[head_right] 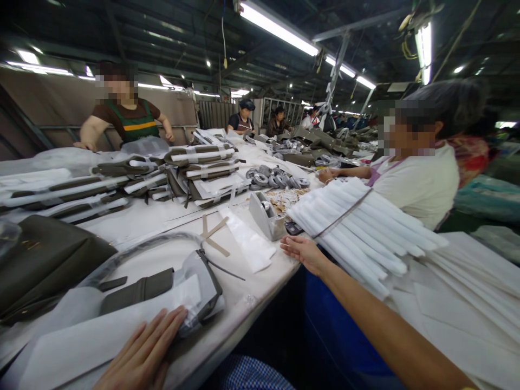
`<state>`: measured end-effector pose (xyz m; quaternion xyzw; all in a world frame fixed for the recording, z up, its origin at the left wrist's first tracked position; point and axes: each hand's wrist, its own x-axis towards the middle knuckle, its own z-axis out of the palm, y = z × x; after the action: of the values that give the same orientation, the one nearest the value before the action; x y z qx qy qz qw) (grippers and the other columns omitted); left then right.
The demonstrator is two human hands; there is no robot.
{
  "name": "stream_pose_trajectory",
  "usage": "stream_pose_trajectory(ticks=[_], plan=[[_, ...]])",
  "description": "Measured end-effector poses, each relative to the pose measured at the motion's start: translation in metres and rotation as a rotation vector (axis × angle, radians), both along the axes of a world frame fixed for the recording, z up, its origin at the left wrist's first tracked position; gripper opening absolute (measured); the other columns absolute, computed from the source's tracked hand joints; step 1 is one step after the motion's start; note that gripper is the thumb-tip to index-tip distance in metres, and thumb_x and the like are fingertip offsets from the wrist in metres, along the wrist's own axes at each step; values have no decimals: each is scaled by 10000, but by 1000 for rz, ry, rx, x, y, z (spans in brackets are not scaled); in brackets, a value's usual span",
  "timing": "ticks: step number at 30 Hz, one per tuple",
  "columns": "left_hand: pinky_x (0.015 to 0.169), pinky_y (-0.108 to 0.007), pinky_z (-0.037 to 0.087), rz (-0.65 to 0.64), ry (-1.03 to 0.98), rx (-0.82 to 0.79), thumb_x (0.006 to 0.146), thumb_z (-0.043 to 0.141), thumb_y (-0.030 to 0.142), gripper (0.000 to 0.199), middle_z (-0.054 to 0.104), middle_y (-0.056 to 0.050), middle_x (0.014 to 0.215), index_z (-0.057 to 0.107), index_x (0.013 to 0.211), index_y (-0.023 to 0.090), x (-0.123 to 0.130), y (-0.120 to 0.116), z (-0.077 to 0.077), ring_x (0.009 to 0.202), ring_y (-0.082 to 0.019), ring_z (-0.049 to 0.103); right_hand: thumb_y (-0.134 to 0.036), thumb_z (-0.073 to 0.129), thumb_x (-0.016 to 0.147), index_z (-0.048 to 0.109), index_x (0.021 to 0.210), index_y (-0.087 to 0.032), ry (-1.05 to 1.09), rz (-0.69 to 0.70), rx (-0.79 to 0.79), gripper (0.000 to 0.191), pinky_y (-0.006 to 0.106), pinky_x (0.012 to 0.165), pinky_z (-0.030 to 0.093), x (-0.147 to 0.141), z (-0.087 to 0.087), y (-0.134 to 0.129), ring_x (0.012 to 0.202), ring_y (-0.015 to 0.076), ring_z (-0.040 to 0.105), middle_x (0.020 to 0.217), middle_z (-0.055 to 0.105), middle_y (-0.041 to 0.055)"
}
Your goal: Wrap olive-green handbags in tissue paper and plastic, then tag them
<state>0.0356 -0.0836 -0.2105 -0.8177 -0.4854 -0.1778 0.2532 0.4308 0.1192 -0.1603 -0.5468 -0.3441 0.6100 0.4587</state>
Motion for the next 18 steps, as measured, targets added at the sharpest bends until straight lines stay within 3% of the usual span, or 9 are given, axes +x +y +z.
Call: stream_pose_trajectory(ticks=[5, 11, 18], plan=[[1255, -338, 113, 15, 1, -5, 866, 404, 112, 654, 485, 15, 1498, 357, 1514, 183, 1, -2, 0, 1326, -196, 516, -77, 681, 864, 695, 1041, -170, 12, 26, -20, 201, 207, 790, 615, 4, -1, -4, 897, 128, 738, 1006, 768, 68], [1255, -355, 107, 15, 22, -9, 861, 403, 109, 667, 465, 6, 1512, 339, 1521, 169, 2, 0, 0, 1322, -206, 520, -150, 684, 889, 715, 901, -127, -69, 49, -62, 40, 196, 739, 618, 9, -7, -7, 843, 131, 738, 980, 768, 98], [1256, -352, 97, 8, 33, 2, 866, 403, 123, 654, 455, 10, 1518, 350, 1516, 168, -1, 0, -3, 1317, -208, 524, -277, 822, 777, 707, 939, -125, -225, 142, -71, 250, 245, 792, 615, 15, -8, -14, 857, 158, 736, 1011, 761, 133]])
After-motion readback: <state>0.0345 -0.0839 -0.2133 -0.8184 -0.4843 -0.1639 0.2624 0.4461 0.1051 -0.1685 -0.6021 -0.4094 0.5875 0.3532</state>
